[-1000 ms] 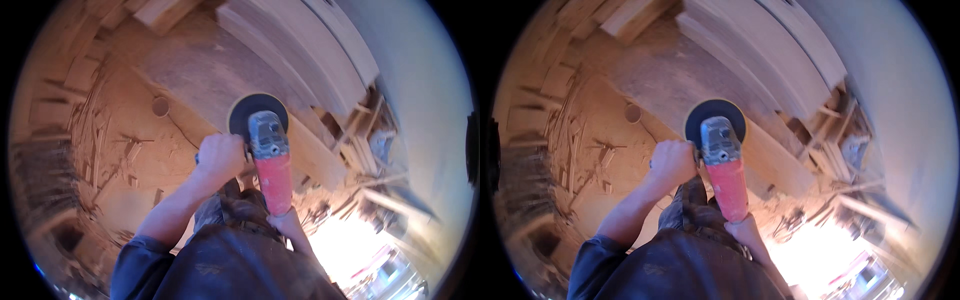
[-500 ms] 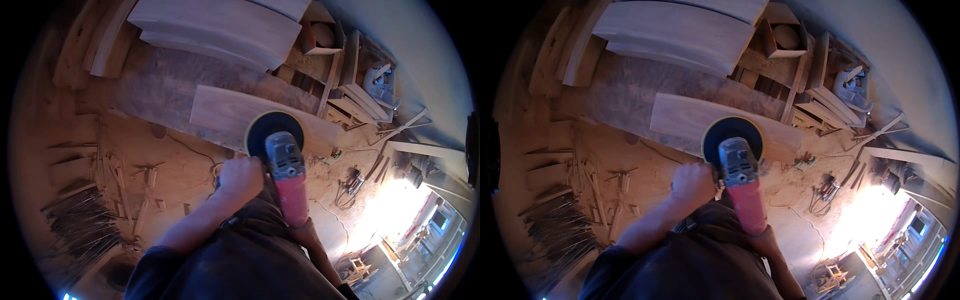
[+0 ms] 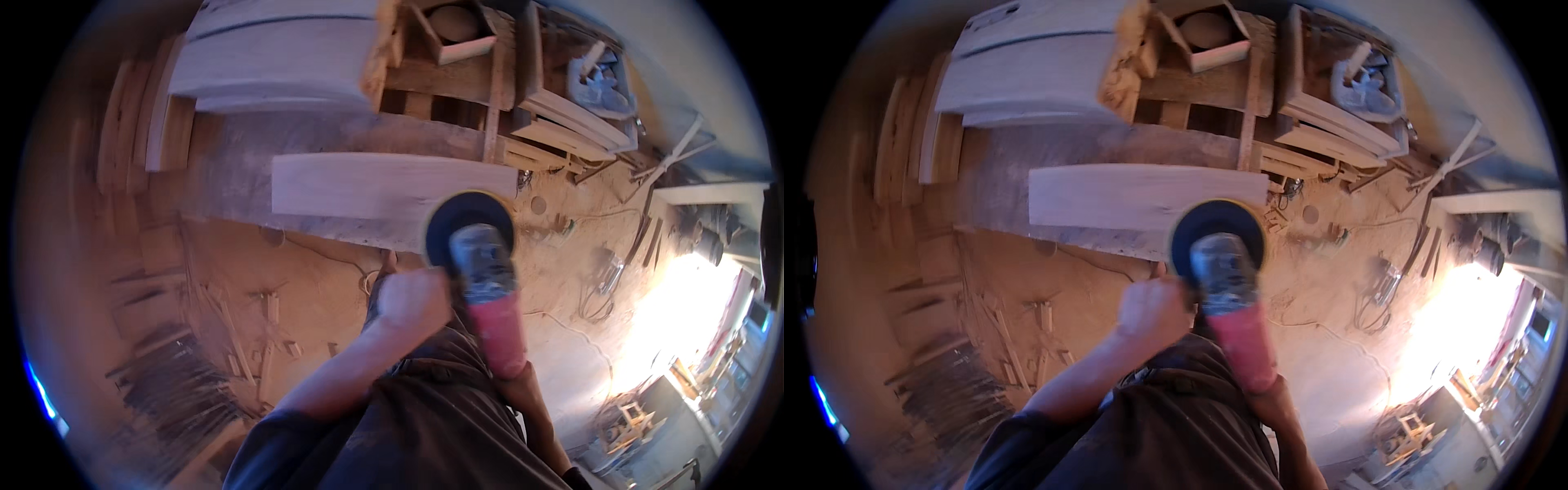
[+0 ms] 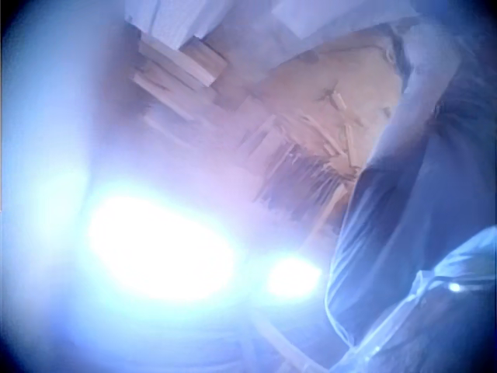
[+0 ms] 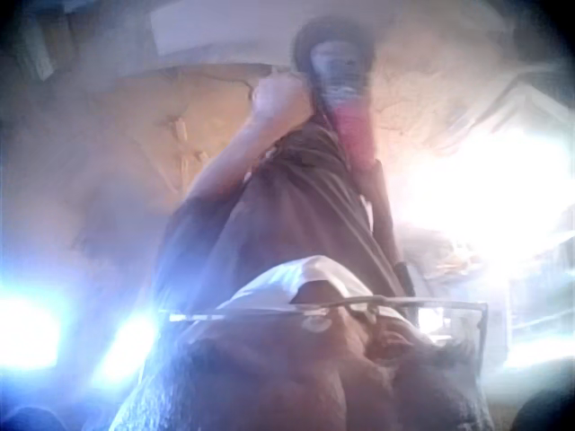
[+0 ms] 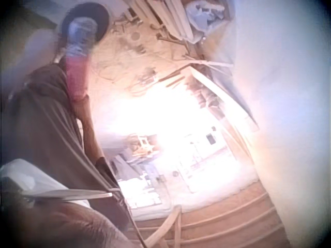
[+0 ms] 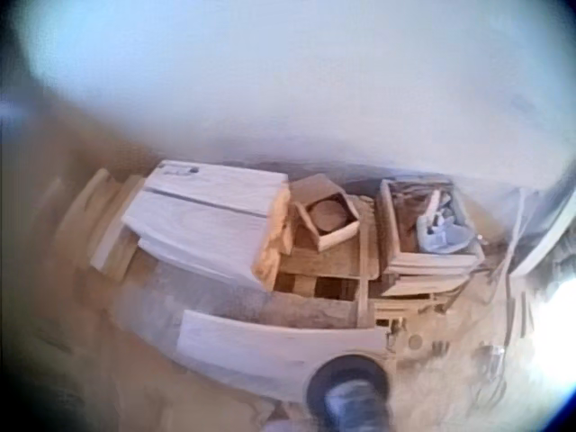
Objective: The person sands the surface of wood blocks using an angle grinder with a sanding disc, handling each block individually and placing it aside when finished.
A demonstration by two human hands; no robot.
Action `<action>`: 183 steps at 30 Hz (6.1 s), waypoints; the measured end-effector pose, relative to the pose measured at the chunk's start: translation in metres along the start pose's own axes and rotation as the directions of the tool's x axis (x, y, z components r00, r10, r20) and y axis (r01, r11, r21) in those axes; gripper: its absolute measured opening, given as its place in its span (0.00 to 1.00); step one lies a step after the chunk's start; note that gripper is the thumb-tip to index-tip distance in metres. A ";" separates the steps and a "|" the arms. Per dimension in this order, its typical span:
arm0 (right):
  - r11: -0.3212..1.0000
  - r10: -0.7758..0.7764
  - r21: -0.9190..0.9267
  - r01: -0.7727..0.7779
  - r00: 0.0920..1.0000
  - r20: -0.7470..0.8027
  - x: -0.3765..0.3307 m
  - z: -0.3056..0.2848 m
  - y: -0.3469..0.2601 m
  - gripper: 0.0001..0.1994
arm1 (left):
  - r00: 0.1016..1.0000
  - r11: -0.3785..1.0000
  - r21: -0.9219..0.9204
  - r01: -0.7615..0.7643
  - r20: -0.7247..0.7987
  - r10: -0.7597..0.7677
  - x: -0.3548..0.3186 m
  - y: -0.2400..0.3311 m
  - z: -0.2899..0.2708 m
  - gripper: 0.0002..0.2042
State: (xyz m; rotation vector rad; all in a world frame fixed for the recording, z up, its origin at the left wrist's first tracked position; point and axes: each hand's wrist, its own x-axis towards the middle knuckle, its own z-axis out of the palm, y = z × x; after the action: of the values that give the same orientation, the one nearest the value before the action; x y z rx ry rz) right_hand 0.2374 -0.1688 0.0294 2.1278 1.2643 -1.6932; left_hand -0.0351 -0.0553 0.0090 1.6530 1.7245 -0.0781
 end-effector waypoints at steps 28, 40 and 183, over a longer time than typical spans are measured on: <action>0.989 -0.107 -0.088 0.117 0.988 0.115 0.040 -0.011 -0.065 0.18 | 0.942 0.944 0.186 0.273 -0.253 -0.222 0.004 -0.039 -0.017 0.11; 0.994 0.059 0.094 -0.059 0.998 0.002 0.020 -0.023 0.004 0.20 | 0.990 0.983 0.183 -0.021 -0.130 0.045 0.046 0.045 -0.001 0.06; 0.469 -0.682 -0.450 0.760 0.635 0.362 0.295 -0.051 -0.352 0.29 | 0.107 -0.056 -0.772 0.633 0.159 -0.982 -0.320 -0.126 0.148 0.11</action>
State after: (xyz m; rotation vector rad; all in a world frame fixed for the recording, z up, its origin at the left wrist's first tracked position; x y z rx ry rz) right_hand 0.0406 0.2369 -0.0742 1.1174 2.4810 -1.3114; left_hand -0.1103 -0.4224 0.0169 -0.3535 2.4802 0.3998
